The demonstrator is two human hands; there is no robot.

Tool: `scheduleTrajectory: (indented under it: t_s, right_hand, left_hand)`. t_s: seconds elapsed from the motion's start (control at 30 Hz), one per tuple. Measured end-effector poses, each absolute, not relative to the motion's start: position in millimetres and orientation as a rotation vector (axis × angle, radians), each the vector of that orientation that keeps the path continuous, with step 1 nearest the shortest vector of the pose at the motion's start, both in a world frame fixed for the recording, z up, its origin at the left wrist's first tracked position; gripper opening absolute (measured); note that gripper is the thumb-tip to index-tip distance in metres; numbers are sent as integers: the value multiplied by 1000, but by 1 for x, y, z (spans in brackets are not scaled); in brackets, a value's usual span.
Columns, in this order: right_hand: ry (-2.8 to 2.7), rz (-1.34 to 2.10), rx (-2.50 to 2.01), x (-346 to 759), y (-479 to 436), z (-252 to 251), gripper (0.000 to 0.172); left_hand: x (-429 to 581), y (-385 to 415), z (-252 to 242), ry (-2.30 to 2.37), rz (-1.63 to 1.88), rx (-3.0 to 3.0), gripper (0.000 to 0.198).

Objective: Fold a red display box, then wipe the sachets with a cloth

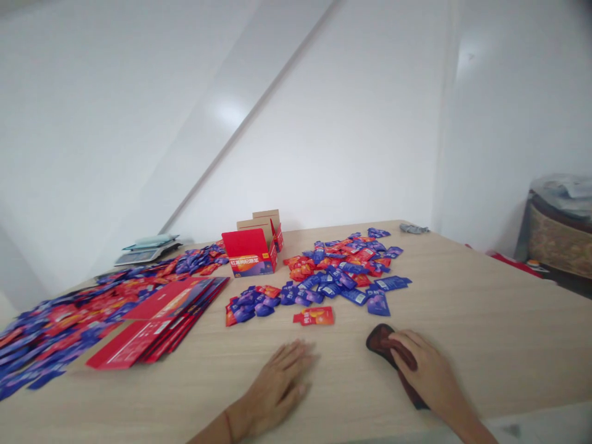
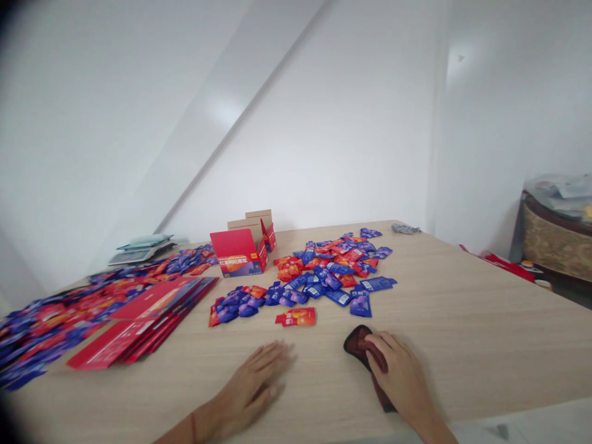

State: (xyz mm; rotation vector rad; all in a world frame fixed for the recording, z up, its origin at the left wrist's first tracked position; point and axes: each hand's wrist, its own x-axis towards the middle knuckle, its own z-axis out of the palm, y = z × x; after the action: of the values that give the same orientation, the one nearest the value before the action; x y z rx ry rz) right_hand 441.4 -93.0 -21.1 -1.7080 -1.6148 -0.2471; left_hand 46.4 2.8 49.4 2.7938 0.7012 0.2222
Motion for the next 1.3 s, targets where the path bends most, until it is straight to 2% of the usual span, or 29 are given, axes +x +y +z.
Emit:
scheduleTrajectory:
  t_s: [1.3]
  right_hand:
    - [-1619,-216,-1698,442,-95,-19,25]
  left_hand:
    - [44,-9,48,648,276,2777,58]
